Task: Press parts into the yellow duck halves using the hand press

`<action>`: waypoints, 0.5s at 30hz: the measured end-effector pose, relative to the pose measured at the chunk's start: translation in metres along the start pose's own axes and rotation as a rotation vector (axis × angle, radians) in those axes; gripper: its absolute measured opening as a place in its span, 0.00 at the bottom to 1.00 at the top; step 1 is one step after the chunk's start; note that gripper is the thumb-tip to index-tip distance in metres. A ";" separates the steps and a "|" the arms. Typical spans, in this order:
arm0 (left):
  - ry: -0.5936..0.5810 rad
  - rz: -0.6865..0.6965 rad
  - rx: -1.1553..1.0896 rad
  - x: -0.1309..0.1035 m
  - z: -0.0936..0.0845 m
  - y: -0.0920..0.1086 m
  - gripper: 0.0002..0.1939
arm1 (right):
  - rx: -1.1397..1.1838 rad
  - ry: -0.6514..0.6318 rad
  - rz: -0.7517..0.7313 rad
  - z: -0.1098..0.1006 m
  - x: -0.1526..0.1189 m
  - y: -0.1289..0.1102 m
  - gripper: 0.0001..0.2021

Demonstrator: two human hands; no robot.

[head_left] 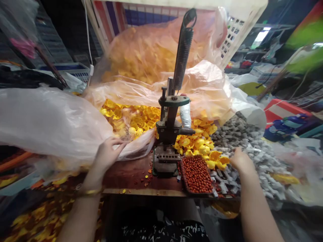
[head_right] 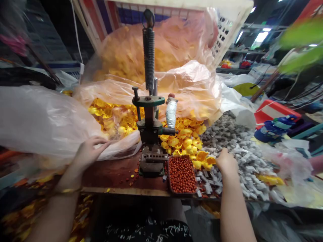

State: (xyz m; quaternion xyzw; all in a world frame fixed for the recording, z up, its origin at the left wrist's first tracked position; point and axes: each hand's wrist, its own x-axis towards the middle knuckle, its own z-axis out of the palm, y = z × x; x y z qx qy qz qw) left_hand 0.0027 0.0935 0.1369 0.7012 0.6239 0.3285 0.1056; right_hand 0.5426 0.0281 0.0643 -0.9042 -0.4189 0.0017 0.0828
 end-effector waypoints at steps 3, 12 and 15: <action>-0.081 0.017 0.062 0.047 0.058 0.020 0.11 | -0.007 -0.062 0.052 0.006 0.002 0.001 0.20; 0.102 -0.005 0.099 0.061 0.087 0.012 0.18 | 0.406 0.250 0.004 -0.021 -0.015 0.014 0.13; 0.303 0.103 -0.102 0.018 0.077 0.014 0.28 | 0.826 0.219 -0.104 -0.034 -0.050 -0.024 0.16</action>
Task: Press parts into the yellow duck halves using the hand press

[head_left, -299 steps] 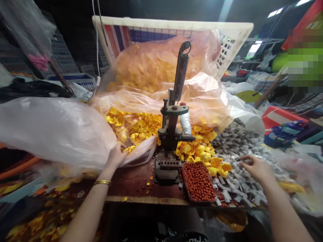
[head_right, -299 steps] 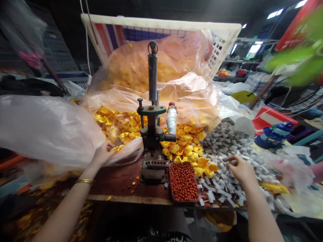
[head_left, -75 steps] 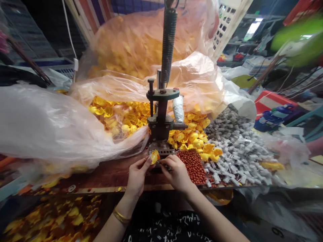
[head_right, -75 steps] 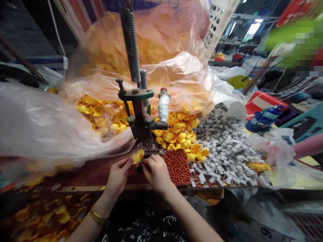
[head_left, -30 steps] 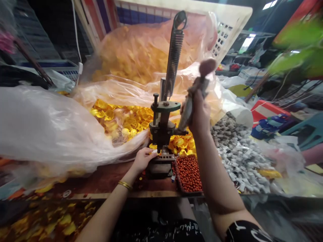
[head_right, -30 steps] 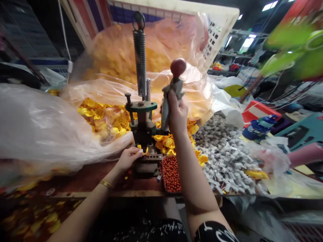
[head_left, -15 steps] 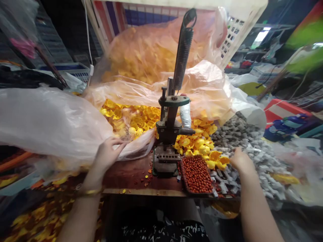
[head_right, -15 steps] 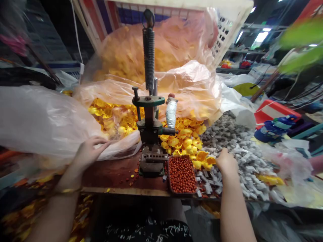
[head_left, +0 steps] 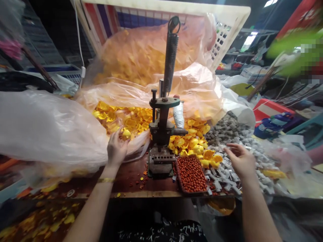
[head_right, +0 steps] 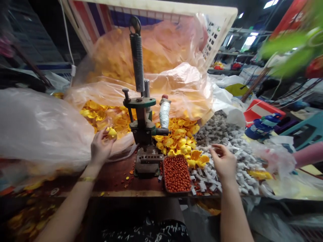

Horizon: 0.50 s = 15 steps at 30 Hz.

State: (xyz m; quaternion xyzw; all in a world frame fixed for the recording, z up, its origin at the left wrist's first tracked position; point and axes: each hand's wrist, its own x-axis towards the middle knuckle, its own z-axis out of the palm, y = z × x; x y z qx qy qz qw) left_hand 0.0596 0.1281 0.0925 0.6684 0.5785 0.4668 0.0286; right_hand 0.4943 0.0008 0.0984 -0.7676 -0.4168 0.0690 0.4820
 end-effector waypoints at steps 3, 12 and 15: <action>-0.121 0.026 -0.218 -0.054 -0.009 0.019 0.31 | 0.438 -0.358 0.026 0.037 -0.051 -0.056 0.16; -0.286 -0.100 -0.674 -0.134 -0.005 0.059 0.18 | 0.588 -0.647 -0.229 0.105 -0.151 -0.118 0.04; -0.274 -0.035 -0.630 -0.132 -0.006 0.059 0.17 | 0.468 -0.589 -0.285 0.102 -0.154 -0.115 0.01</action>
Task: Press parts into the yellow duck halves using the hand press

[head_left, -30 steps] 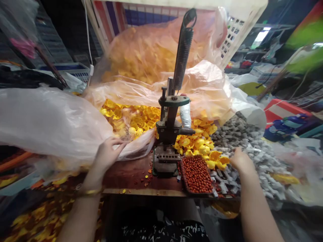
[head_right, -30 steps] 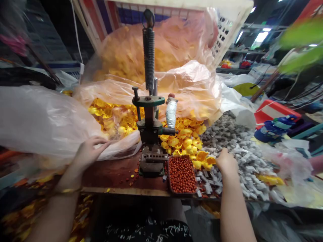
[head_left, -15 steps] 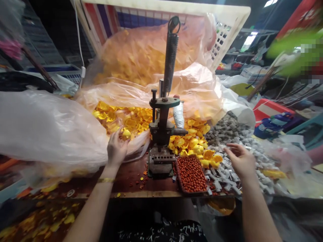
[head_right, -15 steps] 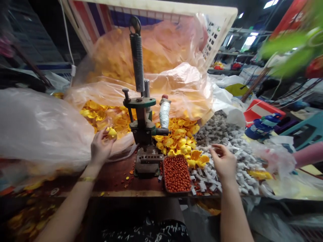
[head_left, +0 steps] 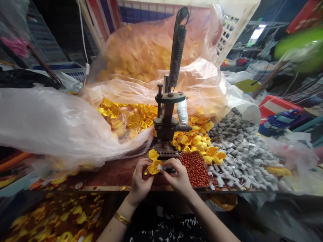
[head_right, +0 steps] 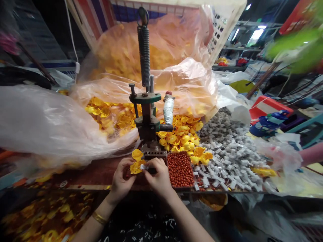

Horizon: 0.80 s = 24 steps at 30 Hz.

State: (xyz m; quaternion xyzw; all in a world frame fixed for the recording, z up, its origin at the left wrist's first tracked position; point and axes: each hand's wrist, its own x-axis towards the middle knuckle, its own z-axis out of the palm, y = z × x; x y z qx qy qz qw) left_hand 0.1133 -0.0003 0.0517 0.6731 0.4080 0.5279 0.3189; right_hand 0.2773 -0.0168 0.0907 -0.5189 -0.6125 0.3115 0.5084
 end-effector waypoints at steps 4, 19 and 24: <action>-0.015 0.034 0.023 -0.002 0.002 -0.006 0.19 | 0.120 -0.016 0.128 -0.007 -0.003 0.000 0.03; 0.034 0.098 0.048 -0.006 0.008 -0.002 0.25 | 0.685 -0.156 0.587 -0.007 -0.006 -0.010 0.22; 0.019 0.139 0.056 -0.006 0.007 0.000 0.24 | 0.764 -0.161 0.749 -0.004 -0.007 0.008 0.27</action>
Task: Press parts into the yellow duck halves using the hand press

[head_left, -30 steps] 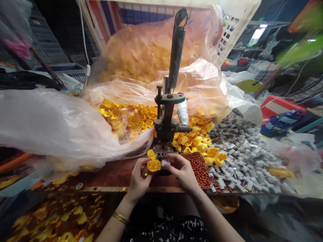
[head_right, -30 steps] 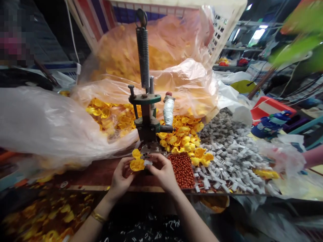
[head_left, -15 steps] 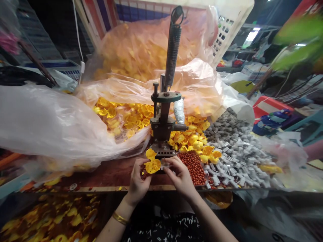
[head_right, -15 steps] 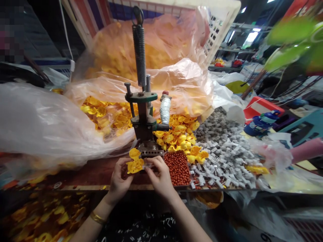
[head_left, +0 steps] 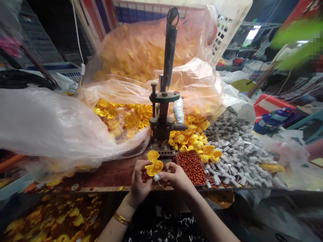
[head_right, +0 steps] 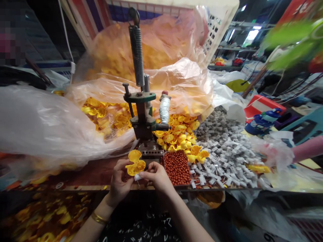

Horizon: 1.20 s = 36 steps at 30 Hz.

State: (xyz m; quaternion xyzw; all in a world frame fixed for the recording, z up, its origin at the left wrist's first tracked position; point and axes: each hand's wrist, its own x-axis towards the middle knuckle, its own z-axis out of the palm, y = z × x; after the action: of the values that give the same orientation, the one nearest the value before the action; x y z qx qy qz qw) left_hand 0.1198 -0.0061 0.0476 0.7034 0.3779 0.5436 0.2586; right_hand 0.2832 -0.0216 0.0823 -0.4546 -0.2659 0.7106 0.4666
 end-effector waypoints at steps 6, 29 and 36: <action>-0.031 0.181 0.070 0.004 0.000 0.009 0.31 | -0.054 0.051 -0.047 0.005 0.006 0.006 0.29; 0.357 -0.873 -0.641 0.026 -0.002 0.009 0.23 | -1.281 0.436 -0.566 -0.065 0.012 -0.038 0.01; 0.307 -0.936 -0.748 0.029 0.004 0.022 0.22 | -0.605 0.119 -0.619 -0.003 0.012 -0.011 0.06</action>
State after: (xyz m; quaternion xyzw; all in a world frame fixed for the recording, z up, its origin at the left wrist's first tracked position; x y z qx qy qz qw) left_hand 0.1330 0.0049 0.0805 0.2385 0.4631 0.5630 0.6417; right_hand 0.2886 -0.0061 0.0853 -0.5096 -0.5585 0.3999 0.5181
